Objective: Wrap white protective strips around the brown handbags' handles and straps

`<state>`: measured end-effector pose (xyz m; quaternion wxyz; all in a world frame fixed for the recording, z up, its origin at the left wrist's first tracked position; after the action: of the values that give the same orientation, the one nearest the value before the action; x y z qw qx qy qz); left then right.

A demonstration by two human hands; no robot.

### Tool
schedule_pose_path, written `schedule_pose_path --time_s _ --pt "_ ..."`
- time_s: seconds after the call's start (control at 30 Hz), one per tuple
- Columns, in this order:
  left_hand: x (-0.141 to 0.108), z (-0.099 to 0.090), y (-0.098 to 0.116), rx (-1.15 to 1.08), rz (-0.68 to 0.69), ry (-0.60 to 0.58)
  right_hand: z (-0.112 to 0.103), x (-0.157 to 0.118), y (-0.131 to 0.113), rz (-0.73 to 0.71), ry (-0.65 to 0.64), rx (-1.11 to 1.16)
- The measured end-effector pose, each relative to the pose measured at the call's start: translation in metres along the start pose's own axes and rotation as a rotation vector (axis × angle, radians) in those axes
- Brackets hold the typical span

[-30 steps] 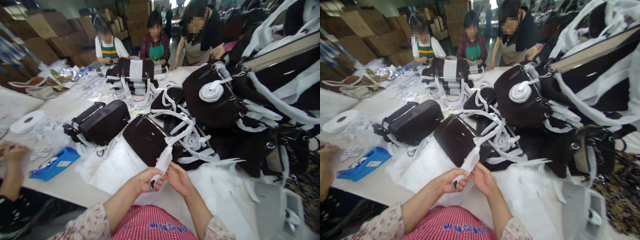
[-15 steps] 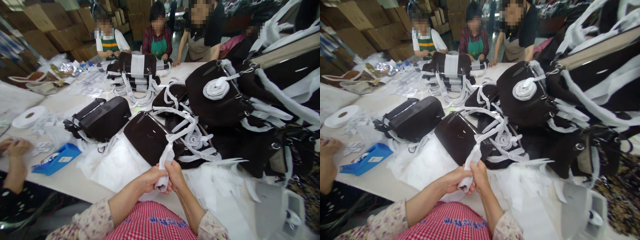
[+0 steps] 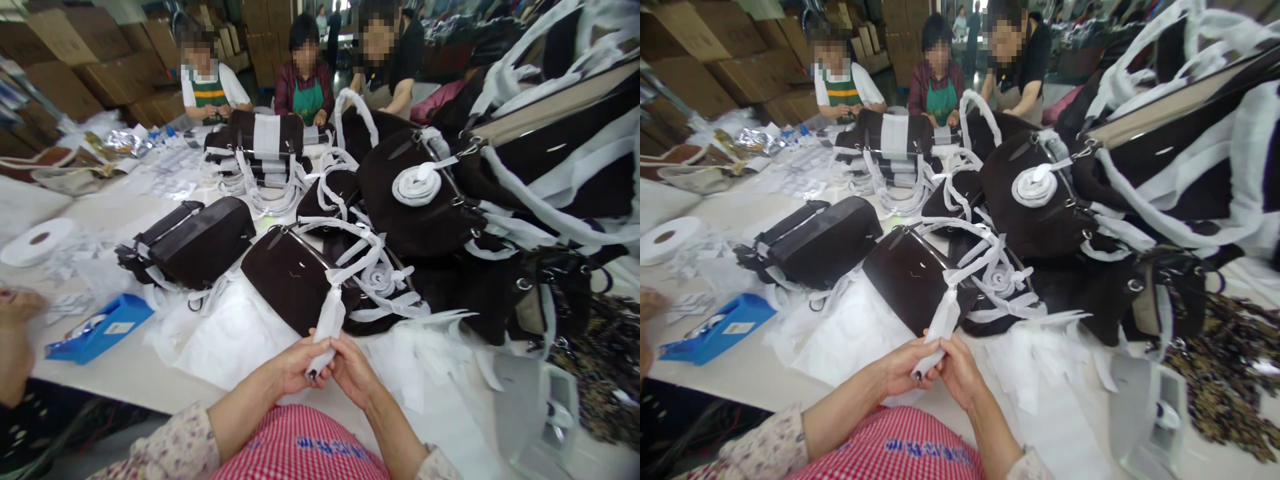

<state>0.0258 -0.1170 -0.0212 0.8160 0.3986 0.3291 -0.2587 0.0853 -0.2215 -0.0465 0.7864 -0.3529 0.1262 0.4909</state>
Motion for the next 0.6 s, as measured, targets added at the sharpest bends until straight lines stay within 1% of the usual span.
schedule_pose_path --time_s 0.07,0.13,0.23,0.3,0.5,0.6 --pt "-0.001 0.001 0.001 0.004 0.012 -0.008 -0.002 0.002 0.003 -0.039 0.038 -0.045" --pt "-0.001 0.0 0.002 -0.021 -0.003 -0.046 -0.003 0.005 0.004 -0.077 0.067 -0.072" --pt "0.001 -0.004 0.004 -0.108 -0.036 -0.141 -0.002 0.008 0.003 -0.097 0.073 -0.09" --pt "0.001 -0.008 0.006 -0.164 -0.043 -0.175 0.0 0.008 0.001 -0.098 0.065 -0.081" --pt "0.004 -0.011 0.004 -0.235 -0.075 -0.194 0.001 0.004 -0.003 -0.097 0.063 -0.143" --pt "0.007 -0.01 0.001 -0.232 -0.076 -0.205 0.002 0.004 -0.004 -0.105 0.092 -0.201"
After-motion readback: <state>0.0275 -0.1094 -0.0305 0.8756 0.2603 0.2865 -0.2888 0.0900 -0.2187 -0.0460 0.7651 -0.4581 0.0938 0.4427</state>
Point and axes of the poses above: each hand's wrist, its own x-axis towards the middle knuckle, its own z-axis out of the palm, y = z × x, the point moved 1 cm from there along x, towards the middle knuckle, and after that the axes turned 9 degrees about x, right-handed, at the moved point
